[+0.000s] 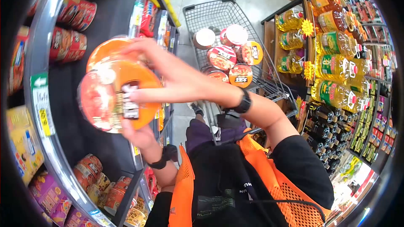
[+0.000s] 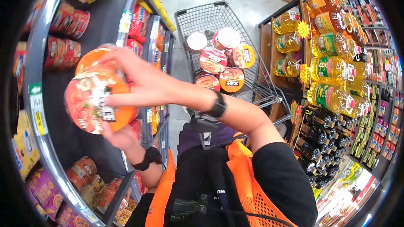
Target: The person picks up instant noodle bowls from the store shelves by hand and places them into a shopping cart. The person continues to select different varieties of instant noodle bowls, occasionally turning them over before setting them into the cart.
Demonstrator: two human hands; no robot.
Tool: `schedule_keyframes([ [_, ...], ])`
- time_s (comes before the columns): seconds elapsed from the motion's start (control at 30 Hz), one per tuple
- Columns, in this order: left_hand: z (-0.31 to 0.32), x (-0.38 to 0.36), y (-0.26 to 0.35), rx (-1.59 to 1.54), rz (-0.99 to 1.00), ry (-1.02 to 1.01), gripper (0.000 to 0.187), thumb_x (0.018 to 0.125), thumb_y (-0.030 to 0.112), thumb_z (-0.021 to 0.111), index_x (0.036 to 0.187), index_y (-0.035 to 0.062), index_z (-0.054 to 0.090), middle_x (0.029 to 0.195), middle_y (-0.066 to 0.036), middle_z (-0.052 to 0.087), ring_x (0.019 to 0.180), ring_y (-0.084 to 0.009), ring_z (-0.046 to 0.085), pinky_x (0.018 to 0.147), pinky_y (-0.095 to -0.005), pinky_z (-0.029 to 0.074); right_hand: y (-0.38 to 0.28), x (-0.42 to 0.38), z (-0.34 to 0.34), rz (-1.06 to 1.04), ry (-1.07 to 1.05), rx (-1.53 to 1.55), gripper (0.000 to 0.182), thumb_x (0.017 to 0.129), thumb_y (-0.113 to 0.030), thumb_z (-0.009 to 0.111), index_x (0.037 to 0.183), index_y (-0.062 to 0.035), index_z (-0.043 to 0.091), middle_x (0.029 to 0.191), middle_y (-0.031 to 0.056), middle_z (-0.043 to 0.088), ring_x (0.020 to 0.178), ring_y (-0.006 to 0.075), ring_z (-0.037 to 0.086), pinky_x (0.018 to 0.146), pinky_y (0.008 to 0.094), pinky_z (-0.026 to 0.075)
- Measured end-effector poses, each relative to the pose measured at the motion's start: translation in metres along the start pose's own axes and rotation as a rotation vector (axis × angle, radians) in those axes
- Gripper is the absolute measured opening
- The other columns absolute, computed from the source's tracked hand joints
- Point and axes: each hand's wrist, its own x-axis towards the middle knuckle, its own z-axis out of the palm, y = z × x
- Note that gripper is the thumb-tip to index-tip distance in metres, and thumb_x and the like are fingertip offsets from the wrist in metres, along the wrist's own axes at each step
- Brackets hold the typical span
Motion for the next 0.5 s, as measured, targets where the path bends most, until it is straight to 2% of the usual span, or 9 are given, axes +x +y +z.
schedule_keyframes([
  [0.07, 0.045, -0.011, -0.037, 0.039, -0.084, -0.091, 0.069, 0.096, 0.025, 0.059, 0.156, -0.0015, 0.039, 0.153, -0.018, 0.051, 0.141, -0.033, 0.051, 0.118, -0.0499, 0.042, -0.004, -0.032, -0.057, 0.122, 0.077, 0.086, 0.078, 0.088, -0.03, 0.084, 0.149, -0.0063, 0.041, 0.149, 0.0177, 0.045, 0.141, 0.0271, 0.046, 0.112, 0.0427, 0.045],
  [0.13, 0.096, 0.002, -0.088, 0.018, -0.144, -0.104, 0.068, 0.096, 0.016, 0.064, 0.157, 0.0003, 0.037, 0.152, -0.016, 0.051, 0.138, -0.0276, 0.053, 0.116, -0.0446, 0.042, 0.008, -0.056, -0.116, 0.23, 0.169, -0.014, 0.075, 0.087, -0.031, 0.085, 0.145, -0.0087, 0.044, 0.144, 0.0187, 0.05, 0.138, 0.0281, 0.05, 0.108, 0.0408, 0.049],
  [0.23, 0.142, 0.046, -0.185, 0.198, -0.276, -0.297, 0.064, 0.1, 0.017, 0.066, 0.154, 0.0, 0.036, 0.149, -0.014, 0.052, 0.134, -0.0213, 0.053, 0.116, -0.0388, 0.04, 0.07, -0.082, -0.197, 0.47, 0.308, 0.062, 0.069, 0.091, -0.034, 0.081, 0.143, -0.0057, 0.046, 0.131, 0.0131, 0.06, 0.128, 0.021, 0.057, 0.105, 0.0365, 0.05],
  [0.27, 0.164, 0.059, -0.212, 0.209, -0.294, -0.36, 0.063, 0.101, 0.018, 0.067, 0.153, -0.0001, 0.037, 0.146, -0.013, 0.053, 0.133, -0.0202, 0.053, 0.116, -0.0373, 0.04, 0.092, -0.085, -0.22, 0.549, 0.358, 0.124, 0.068, 0.093, -0.036, 0.08, 0.143, -0.0041, 0.046, 0.128, 0.0113, 0.063, 0.124, 0.019, 0.059, 0.105, 0.0353, 0.049],
  [0.33, 0.19, 0.089, -0.275, 0.314, -0.214, -0.484, 0.062, 0.099, 0.019, 0.07, 0.149, -0.0003, 0.04, 0.141, -0.013, 0.055, 0.131, -0.0206, 0.054, 0.115, -0.0367, 0.041, 0.162, -0.094, -0.263, 0.565, 0.403, 0.092, 0.065, 0.095, -0.039, 0.076, 0.14, -0.0014, 0.049, 0.127, 0.01, 0.064, 0.119, 0.0176, 0.061, 0.103, 0.0336, 0.05],
  [0.4, 0.194, 0.12, -0.347, 0.243, -0.31, -0.393, 0.063, 0.096, 0.019, 0.073, 0.147, -0.0007, 0.04, 0.14, -0.013, 0.055, 0.131, -0.0212, 0.055, 0.111, -0.0366, 0.044, 0.242, -0.095, -0.299, 0.543, 0.402, 0.039, 0.061, 0.095, -0.04, 0.076, 0.137, -0.0012, 0.055, 0.125, 0.0089, 0.066, 0.115, 0.0155, 0.063, 0.095, 0.03, 0.053],
  [0.43, 0.198, 0.135, -0.367, 0.315, -0.359, -0.392, 0.066, 0.098, 0.023, 0.071, 0.154, 0.0071, 0.04, 0.147, -0.009, 0.055, 0.138, -0.0198, 0.051, 0.117, -0.037, 0.039, 0.264, -0.091, -0.307, 0.595, 0.396, 0.11, 0.063, 0.094, -0.041, 0.077, 0.138, -0.002, 0.054, 0.125, 0.0085, 0.066, 0.113, 0.0155, 0.064, 0.094, 0.0311, 0.054],
  [0.47, 0.193, 0.16, -0.396, 0.309, -0.509, -0.442, 0.067, 0.096, 0.025, 0.072, 0.152, 0.0082, 0.04, 0.143, -0.008, 0.057, 0.133, -0.0184, 0.053, 0.112, -0.0384, 0.042, 0.285, -0.086, -0.316, 0.646, 0.391, 0.175, 0.065, 0.093, -0.042, 0.078, 0.14, -0.0027, 0.053, 0.125, 0.0081, 0.067, 0.111, 0.0154, 0.065, 0.092, 0.0323, 0.055],
  [0.5, 0.191, 0.181, -0.425, 0.36, -0.619, -0.41, 0.067, 0.095, 0.026, 0.073, 0.152, 0.0093, 0.04, 0.142, -0.007, 0.058, 0.13, -0.0176, 0.054, 0.108, -0.0381, 0.043, 0.326, -0.088, -0.326, 0.76, 0.422, 0.168, 0.07, 0.091, -0.044, 0.079, 0.142, -0.004, 0.051, 0.124, 0.0066, 0.068, 0.108, 0.0164, 0.068, 0.09, 0.036, 0.057],
])
